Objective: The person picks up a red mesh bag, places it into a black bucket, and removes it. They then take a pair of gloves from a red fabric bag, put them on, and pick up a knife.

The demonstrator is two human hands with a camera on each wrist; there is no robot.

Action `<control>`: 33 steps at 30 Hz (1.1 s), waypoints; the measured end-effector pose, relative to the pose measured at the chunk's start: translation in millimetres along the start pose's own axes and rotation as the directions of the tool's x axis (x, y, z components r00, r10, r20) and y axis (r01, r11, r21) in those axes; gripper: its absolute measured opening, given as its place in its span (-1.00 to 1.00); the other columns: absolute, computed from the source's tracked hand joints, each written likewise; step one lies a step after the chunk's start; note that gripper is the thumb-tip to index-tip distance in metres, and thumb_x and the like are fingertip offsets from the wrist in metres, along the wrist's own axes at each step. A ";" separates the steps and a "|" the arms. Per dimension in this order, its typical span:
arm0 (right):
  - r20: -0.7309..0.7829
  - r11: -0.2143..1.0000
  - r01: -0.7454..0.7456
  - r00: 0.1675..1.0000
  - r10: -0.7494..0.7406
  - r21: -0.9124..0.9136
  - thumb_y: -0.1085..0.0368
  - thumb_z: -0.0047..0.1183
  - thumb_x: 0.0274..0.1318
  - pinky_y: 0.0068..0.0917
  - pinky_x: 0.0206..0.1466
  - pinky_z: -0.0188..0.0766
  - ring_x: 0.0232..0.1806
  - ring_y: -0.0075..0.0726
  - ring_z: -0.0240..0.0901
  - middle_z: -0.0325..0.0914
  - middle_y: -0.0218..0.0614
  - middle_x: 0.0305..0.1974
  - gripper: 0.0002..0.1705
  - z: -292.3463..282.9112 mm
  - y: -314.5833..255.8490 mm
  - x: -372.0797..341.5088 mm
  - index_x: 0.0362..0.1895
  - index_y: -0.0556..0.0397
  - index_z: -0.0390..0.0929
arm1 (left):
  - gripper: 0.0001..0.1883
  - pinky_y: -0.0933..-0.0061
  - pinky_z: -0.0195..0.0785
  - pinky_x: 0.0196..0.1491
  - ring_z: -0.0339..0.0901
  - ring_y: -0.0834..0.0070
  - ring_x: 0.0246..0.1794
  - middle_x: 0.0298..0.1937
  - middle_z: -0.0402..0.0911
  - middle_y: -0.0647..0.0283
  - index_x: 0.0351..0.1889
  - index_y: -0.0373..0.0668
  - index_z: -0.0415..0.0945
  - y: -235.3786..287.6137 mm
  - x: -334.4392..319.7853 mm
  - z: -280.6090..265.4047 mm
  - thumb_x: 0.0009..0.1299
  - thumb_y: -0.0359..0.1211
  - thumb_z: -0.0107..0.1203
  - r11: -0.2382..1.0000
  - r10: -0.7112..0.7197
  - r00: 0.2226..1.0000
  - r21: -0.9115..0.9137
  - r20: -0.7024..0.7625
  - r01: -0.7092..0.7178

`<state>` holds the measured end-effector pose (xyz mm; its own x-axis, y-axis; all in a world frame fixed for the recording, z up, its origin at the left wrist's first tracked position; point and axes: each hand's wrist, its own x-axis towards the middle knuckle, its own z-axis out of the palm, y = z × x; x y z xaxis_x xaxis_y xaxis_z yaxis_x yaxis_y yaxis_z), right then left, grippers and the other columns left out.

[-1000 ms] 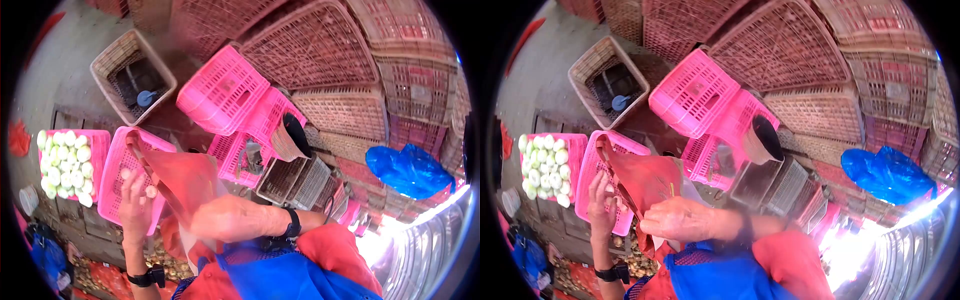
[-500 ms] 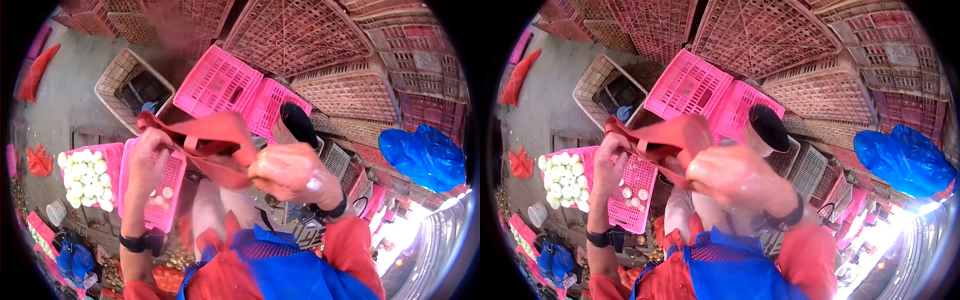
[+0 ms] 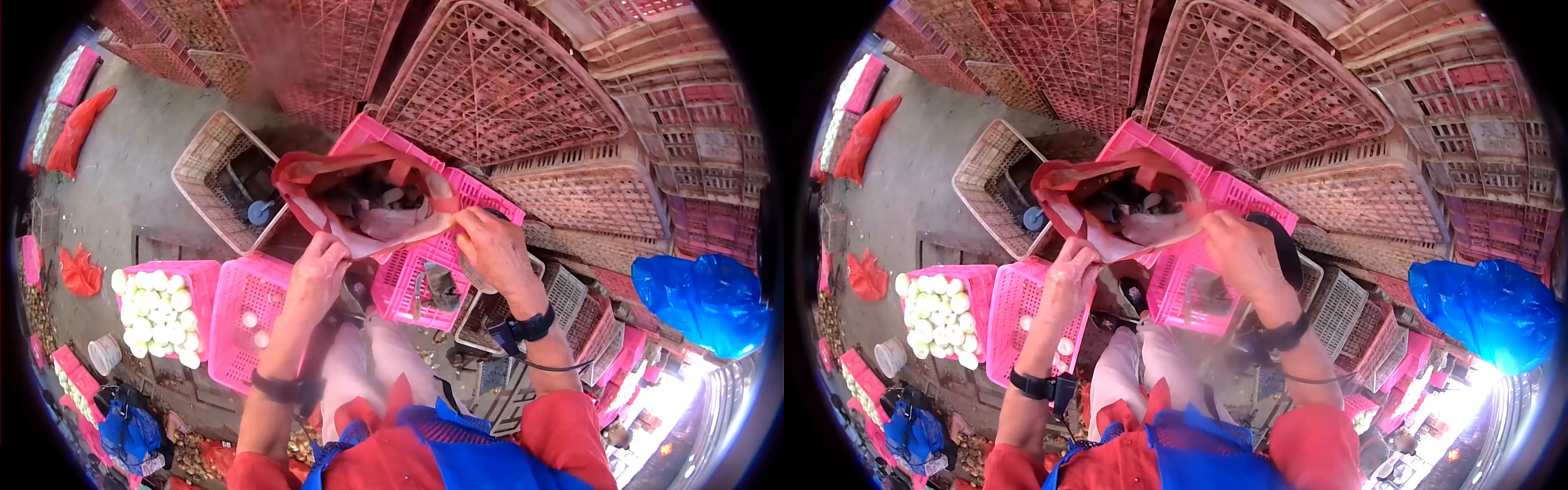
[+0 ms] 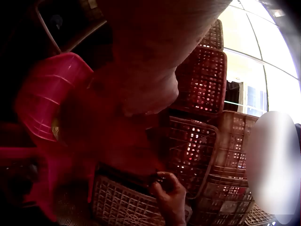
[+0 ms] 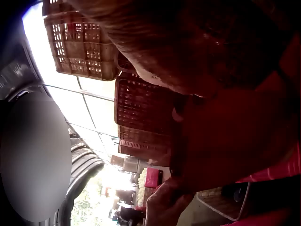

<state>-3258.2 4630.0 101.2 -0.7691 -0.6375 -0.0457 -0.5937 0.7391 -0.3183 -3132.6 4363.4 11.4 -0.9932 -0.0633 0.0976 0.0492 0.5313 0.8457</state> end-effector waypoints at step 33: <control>0.237 0.951 -0.085 0.971 0.013 0.298 0.30 0.11 0.16 -0.42 -0.17 0.49 -0.35 -0.36 0.57 0.61 -0.24 -0.32 -0.78 19.3 -9.0 96.1 -0.11 0.09 0.55 | -0.72 0.32 0.56 -0.10 0.64 0.20 -0.17 -0.02 0.55 0.12 -0.06 -0.22 0.53 8.2 -12.5 2.9 0.27 -0.63 0.13 0.992 -0.123 0.974 -0.060 -0.191 0.114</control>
<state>-3322.2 4557.9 81.4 -0.6988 -0.6613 -0.2728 -0.4282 0.6922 -0.5810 -3120.1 4371.0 15.6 -0.9530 -0.2887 0.0915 -0.0577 0.4695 0.8811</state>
